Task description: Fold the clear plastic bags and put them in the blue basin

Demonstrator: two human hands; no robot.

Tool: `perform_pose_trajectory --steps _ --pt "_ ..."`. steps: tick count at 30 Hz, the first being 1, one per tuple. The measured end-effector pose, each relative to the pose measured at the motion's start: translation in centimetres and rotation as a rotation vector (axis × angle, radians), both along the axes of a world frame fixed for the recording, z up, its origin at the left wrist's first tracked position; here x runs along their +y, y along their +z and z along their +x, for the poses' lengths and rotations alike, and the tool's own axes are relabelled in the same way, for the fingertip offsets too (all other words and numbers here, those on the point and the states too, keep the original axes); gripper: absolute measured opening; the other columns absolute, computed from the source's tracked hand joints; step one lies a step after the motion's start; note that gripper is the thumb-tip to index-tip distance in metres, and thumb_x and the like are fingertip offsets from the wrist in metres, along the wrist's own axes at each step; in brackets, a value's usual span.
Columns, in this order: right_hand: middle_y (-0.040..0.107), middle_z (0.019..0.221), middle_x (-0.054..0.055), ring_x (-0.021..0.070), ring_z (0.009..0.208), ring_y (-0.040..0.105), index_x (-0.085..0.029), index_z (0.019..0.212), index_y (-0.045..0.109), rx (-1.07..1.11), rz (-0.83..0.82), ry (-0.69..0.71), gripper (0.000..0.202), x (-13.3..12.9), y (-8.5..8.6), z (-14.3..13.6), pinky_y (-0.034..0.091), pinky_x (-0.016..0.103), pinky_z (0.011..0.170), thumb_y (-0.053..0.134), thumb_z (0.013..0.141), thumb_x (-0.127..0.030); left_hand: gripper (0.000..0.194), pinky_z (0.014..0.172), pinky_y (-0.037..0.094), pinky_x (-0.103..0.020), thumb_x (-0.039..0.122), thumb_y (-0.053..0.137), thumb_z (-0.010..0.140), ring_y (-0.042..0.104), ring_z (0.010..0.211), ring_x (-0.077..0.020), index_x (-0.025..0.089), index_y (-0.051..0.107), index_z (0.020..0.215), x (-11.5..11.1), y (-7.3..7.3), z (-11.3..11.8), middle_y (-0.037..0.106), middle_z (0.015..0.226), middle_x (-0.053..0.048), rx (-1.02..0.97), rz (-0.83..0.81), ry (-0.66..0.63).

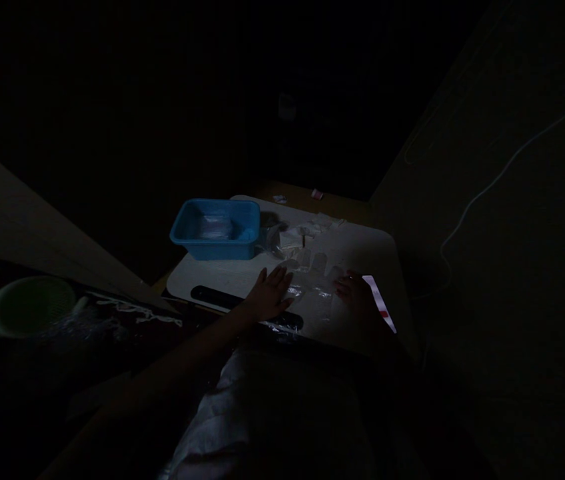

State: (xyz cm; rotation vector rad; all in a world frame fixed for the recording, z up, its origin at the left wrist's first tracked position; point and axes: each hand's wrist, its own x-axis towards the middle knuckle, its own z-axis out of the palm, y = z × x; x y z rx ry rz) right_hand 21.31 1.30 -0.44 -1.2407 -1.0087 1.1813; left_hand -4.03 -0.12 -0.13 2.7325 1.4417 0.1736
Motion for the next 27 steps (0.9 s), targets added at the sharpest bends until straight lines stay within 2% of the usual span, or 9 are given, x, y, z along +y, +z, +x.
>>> perform_pose_trajectory --steps 4,8,11,15,19,23,27 --pt "0.065 0.090 0.006 0.0211 0.080 0.062 -0.021 0.088 0.059 -0.224 -0.019 -0.066 0.034 0.4 0.2 -0.6 0.050 0.035 0.066 0.059 0.061 -0.041 0.067 0.103 0.017 -0.054 0.049 0.038 0.086 0.018 0.133 -0.0307 0.010 0.025 0.138 -0.2 0.3 0.0 0.021 0.144 -0.019 -0.012 -0.003 0.006" --pt "0.064 0.100 0.010 0.0258 0.098 0.057 -0.018 0.085 0.062 -0.467 0.152 -0.100 0.032 0.4 -0.7 -1.2 0.045 0.043 0.086 0.054 0.065 -0.042 0.056 0.102 0.019 -0.053 0.046 0.031 0.090 0.024 0.132 -0.0280 0.015 0.030 0.136 0.0 1.0 0.2 0.029 0.142 -0.015 -0.056 0.011 0.019" --pt "0.058 0.116 0.012 0.0251 0.113 0.049 -0.016 0.098 0.060 -0.665 0.341 -0.091 0.034 -0.2 -1.2 -1.9 0.038 0.043 0.095 0.046 0.073 -0.034 0.046 0.105 0.016 -0.051 0.037 0.026 0.092 0.029 0.130 -0.0240 0.017 0.037 0.133 0.6 1.7 0.5 0.036 0.139 -0.012 -0.070 0.021 0.010" --pt "0.049 0.128 0.012 0.0236 0.120 0.043 -0.016 0.118 0.049 -0.874 0.398 -0.057 0.045 -1.4 -0.9 -3.0 0.035 0.043 0.100 0.044 0.074 -0.020 0.044 0.106 0.017 -0.048 0.025 0.029 0.091 0.032 0.128 -0.0225 0.012 0.038 0.132 1.4 1.6 0.9 0.039 0.137 -0.012 -0.054 0.020 -0.051" --pt "0.050 0.128 0.012 0.0232 0.124 0.039 -0.017 0.131 0.036 -0.941 0.399 0.008 0.054 -2.2 -0.6 -3.9 0.035 0.045 0.100 0.040 0.077 -0.017 0.044 0.106 0.018 -0.046 0.023 0.030 0.090 0.031 0.129 -0.0219 0.012 0.038 0.131 1.7 0.6 0.9 0.037 0.138 -0.012 -0.055 0.064 -0.077" --pt "0.051 0.128 0.011 0.0224 0.125 0.038 -0.018 0.130 0.039 -0.939 0.407 0.035 0.053 -2.3 -1.1 -4.3 0.036 0.043 0.100 0.038 0.078 -0.014 0.044 0.105 0.020 -0.048 0.030 0.028 0.092 0.031 0.129 -0.0242 0.012 0.039 0.131 1.5 0.0 0.9 0.036 0.138 -0.014 -0.053 0.078 -0.069" --pt "0.054 0.123 0.012 0.0221 0.123 0.041 -0.015 0.131 0.038 -0.973 0.459 0.061 0.052 -2.4 -1.2 -4.5 0.038 0.044 0.099 0.036 0.078 -0.014 0.046 0.102 0.021 -0.050 0.036 0.028 0.093 0.030 0.129 -0.0270 0.015 0.038 0.132 1.4 0.0 0.9 0.035 0.139 -0.014 -0.058 0.089 -0.033"
